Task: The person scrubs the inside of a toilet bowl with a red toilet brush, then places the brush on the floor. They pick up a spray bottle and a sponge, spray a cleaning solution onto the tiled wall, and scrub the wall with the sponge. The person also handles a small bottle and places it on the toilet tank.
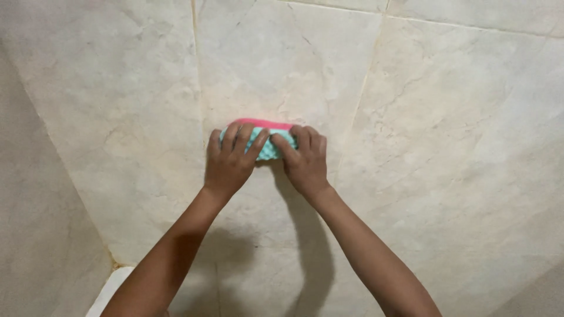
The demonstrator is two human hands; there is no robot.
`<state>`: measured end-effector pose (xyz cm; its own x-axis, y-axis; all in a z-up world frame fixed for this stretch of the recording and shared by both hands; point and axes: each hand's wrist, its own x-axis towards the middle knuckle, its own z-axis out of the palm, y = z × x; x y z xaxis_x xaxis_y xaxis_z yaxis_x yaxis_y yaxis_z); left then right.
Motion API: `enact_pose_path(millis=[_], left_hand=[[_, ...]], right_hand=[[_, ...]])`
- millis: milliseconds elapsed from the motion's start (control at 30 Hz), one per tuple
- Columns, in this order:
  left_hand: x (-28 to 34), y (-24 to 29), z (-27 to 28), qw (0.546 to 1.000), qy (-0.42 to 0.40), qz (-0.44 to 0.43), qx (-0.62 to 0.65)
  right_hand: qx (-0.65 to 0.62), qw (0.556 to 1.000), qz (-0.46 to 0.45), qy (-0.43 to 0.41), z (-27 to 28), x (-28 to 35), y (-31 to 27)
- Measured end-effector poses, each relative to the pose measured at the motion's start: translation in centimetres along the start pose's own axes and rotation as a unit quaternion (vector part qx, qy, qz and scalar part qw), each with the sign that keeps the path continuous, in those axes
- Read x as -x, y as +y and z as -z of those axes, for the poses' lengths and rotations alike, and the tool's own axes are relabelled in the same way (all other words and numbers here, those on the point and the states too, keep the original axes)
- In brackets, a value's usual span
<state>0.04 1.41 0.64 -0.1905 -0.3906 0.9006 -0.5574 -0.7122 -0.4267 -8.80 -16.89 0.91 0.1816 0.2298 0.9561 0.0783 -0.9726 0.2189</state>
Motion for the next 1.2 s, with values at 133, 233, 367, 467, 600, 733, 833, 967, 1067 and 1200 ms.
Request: enact_pose_path(millis=[133, 233, 367, 467, 600, 733, 833, 967, 1067, 1200], left_hand=[[3.1, 1.4, 0.0, 1.000, -0.023, 0.000, 0.006], [2.8, 3.1, 0.1, 0.999, -0.033, 0.003, 0.015], [0.9, 4.2, 0.6, 0.997, -0.027, -0.027, 0.060], [-1.1, 4.0, 0.8, 0.998, -0.021, -0.047, 0.033], [-2.1, 4.2, 1.3, 0.995, -0.001, -0.034, 0.093], [-1.8, 4.2, 0.9, 0.998, 0.021, -0.038, 0.053], [-1.0, 4.1, 0.8, 0.997, 0.035, -0.024, 0.057], [0.8, 2.9, 0.2, 0.999, 0.014, -0.012, 0.034], [3.0, 2.9, 0.5, 0.999, 0.003, 0.013, 0.041], [4.6, 3.5, 2.0, 0.998, -0.031, 0.021, 0.043]], right_hand=[[-0.021, 0.998, 0.048, -0.028, 0.9, 2.5, -0.8], [-0.020, 0.998, 0.040, -0.050, 1.5, 4.4, 0.3], [0.001, 0.998, 0.024, -0.049, 2.1, 5.8, 2.4], [0.012, 0.999, 0.000, -0.051, 2.4, 4.8, 2.8], [0.033, 0.995, -0.065, -0.067, 2.7, 3.9, 2.2], [0.031, 0.998, -0.052, -0.035, 2.6, 3.4, 1.9], [0.011, 0.997, -0.063, -0.037, 2.5, 3.0, 1.0], [0.010, 0.999, -0.047, -0.025, 1.4, 2.1, -0.3], [0.000, 0.999, -0.024, -0.044, 1.4, 2.7, -1.3], [-0.037, 0.993, 0.013, -0.108, 2.4, 4.5, -1.6]])
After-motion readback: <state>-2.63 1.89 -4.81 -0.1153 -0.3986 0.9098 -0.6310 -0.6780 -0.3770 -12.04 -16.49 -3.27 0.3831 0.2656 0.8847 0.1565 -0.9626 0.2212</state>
